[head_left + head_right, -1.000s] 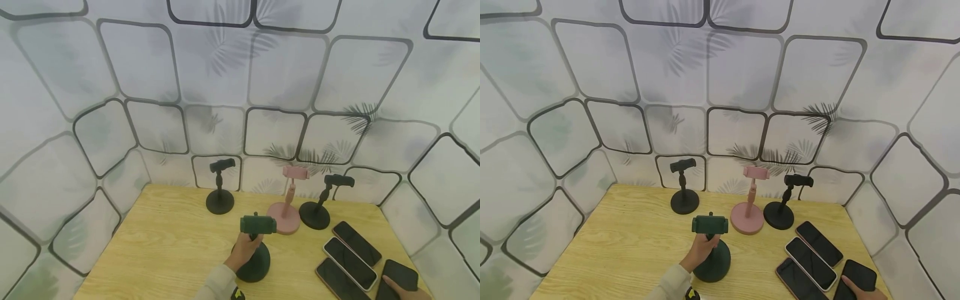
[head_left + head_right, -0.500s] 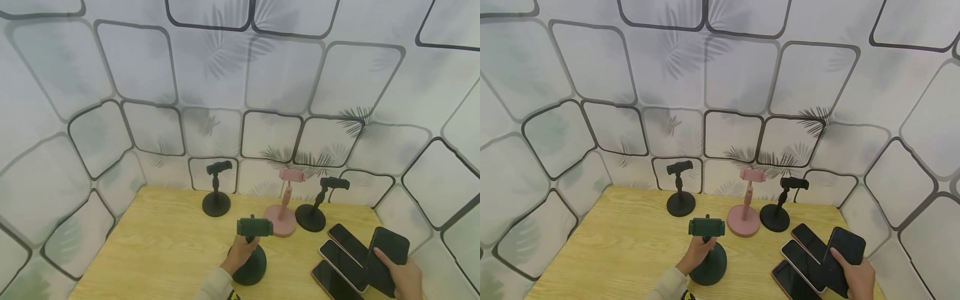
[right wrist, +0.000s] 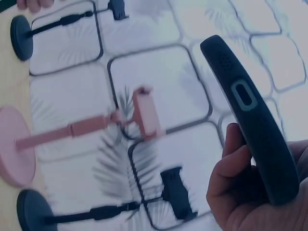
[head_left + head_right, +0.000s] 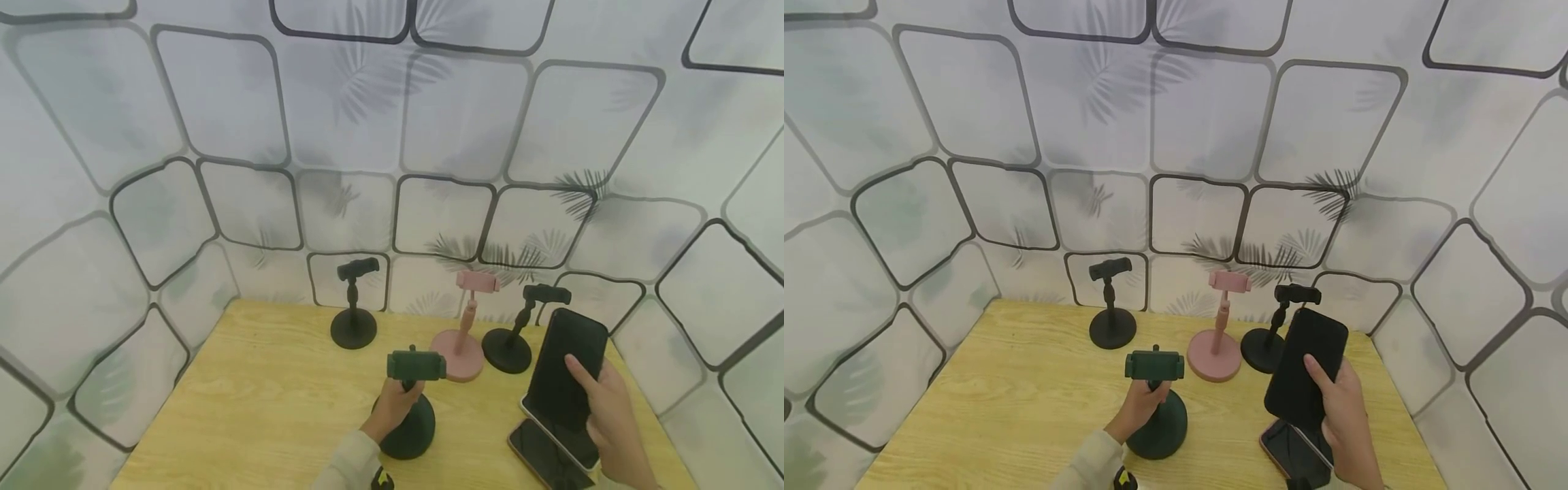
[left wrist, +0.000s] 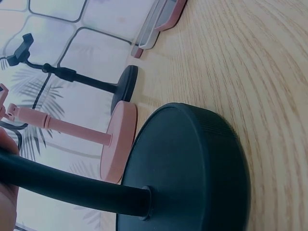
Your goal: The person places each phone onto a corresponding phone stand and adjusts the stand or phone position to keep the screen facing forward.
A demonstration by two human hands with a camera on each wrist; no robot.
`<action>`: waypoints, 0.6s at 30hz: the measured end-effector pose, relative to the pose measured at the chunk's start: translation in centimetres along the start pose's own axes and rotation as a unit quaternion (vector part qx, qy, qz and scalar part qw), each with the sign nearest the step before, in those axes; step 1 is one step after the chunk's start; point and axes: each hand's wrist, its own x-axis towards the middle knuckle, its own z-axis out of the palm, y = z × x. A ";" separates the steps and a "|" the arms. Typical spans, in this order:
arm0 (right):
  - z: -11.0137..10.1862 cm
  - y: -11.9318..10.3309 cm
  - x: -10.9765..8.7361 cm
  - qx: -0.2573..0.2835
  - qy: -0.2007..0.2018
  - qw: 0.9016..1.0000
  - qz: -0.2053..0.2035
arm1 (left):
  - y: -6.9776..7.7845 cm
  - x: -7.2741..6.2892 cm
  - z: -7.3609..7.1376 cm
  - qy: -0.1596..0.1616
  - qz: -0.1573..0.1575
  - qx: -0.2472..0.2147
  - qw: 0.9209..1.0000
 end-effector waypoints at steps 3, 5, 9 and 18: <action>2.4 -0.6 -0.1 -0.008 -0.014 1.000 -0.026 | -0.2 0.0 -0.1 -0.003 0.000 -0.005 1.000; 4.0 -1.0 -0.1 -0.018 -0.018 0.999 -0.034 | -0.3 0.1 -0.1 -0.004 0.001 -0.009 1.000; 6.9 -1.3 -0.1 -0.018 -0.026 0.998 -0.057 | -0.3 0.1 -0.2 -0.005 0.000 -0.015 1.000; 11.7 -1.7 -0.8 -0.040 -0.049 0.995 -0.082 | -0.4 0.2 -0.2 -0.004 -0.001 -0.020 1.000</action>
